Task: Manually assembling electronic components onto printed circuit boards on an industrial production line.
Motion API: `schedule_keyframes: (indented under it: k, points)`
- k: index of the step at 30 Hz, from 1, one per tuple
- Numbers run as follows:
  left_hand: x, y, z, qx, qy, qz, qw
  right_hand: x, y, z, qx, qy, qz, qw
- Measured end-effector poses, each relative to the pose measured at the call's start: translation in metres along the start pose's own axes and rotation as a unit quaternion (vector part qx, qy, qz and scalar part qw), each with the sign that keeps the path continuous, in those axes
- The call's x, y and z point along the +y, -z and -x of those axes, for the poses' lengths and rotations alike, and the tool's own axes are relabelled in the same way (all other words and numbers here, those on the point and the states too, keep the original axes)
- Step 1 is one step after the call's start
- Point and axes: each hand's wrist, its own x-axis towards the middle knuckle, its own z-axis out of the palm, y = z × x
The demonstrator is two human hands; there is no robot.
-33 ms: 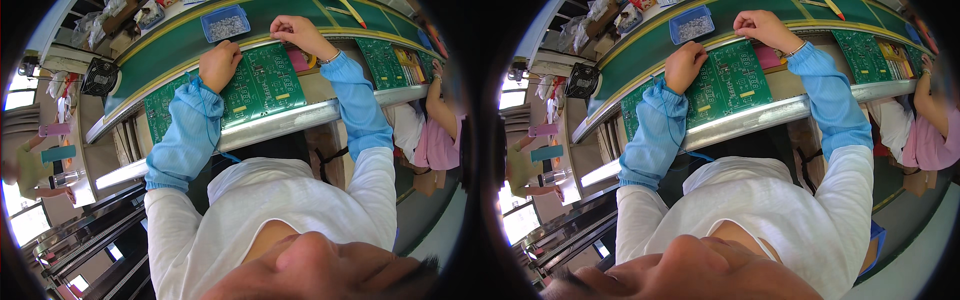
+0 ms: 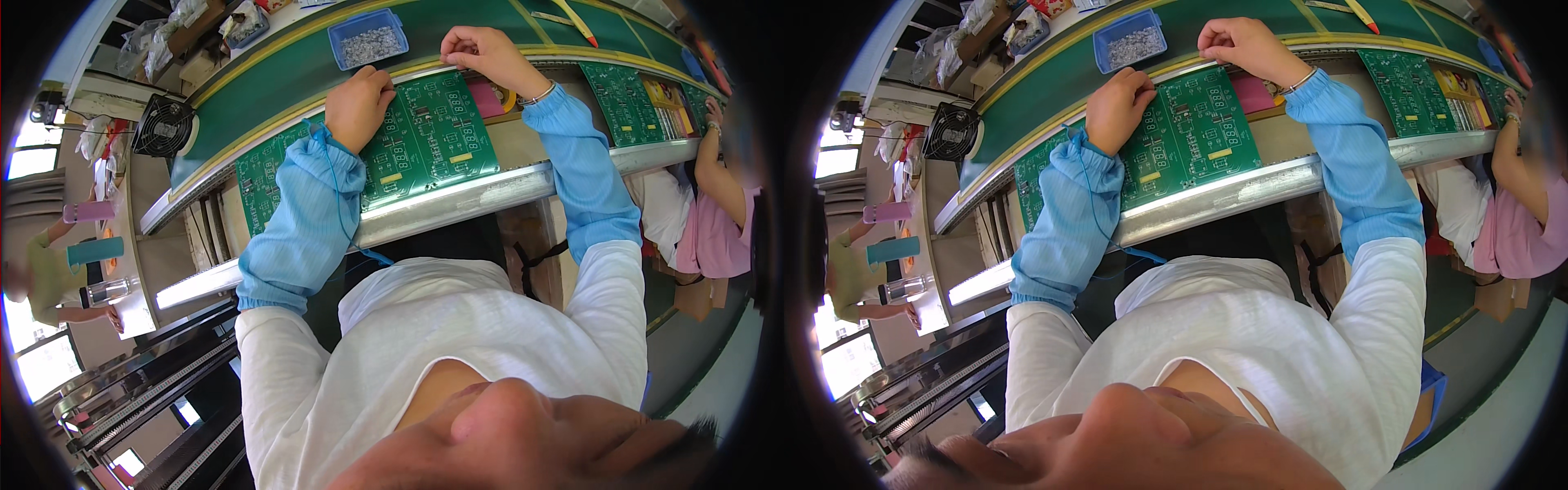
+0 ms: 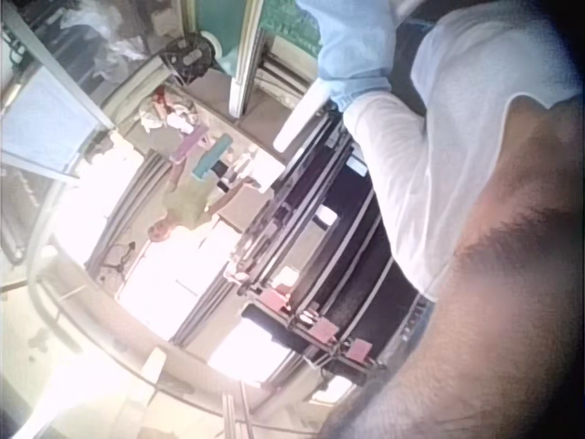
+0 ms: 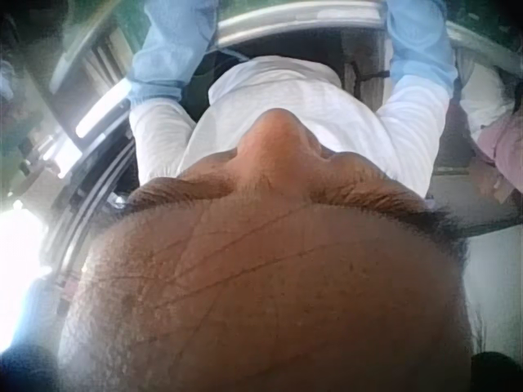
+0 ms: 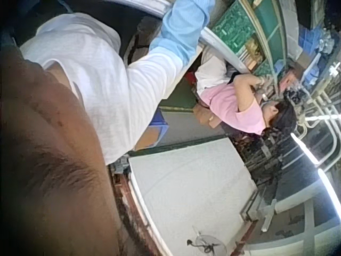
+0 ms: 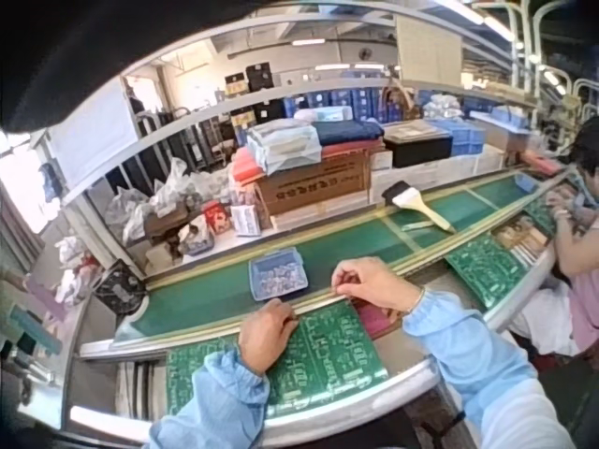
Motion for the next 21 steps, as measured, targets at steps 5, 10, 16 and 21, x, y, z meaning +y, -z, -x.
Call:
schedule_keyframes:
  k: [5, 10, 16, 21]
  points:
    - [-0.009, 0.017, -0.036, 0.152, -0.052, -0.152, 0.975, 0.007, 0.006, 0.0, -0.013, 0.021, 0.006, 1.0]
    - [-0.039, 0.023, -0.073, 0.029, -0.029, -0.278, 0.96, 0.006, 0.007, -0.001, -0.05, -0.044, -0.036, 0.997]
    - [-0.041, 0.009, -0.078, -0.023, 0.005, -0.249, 0.968, 0.005, 0.009, 0.002, -0.051, -0.02, 0.038, 0.998]
    - [-0.045, 0.008, -0.075, 0.025, -0.005, -0.228, 0.973, 0.011, 0.009, 0.003, -0.069, 0.053, 0.202, 0.976]
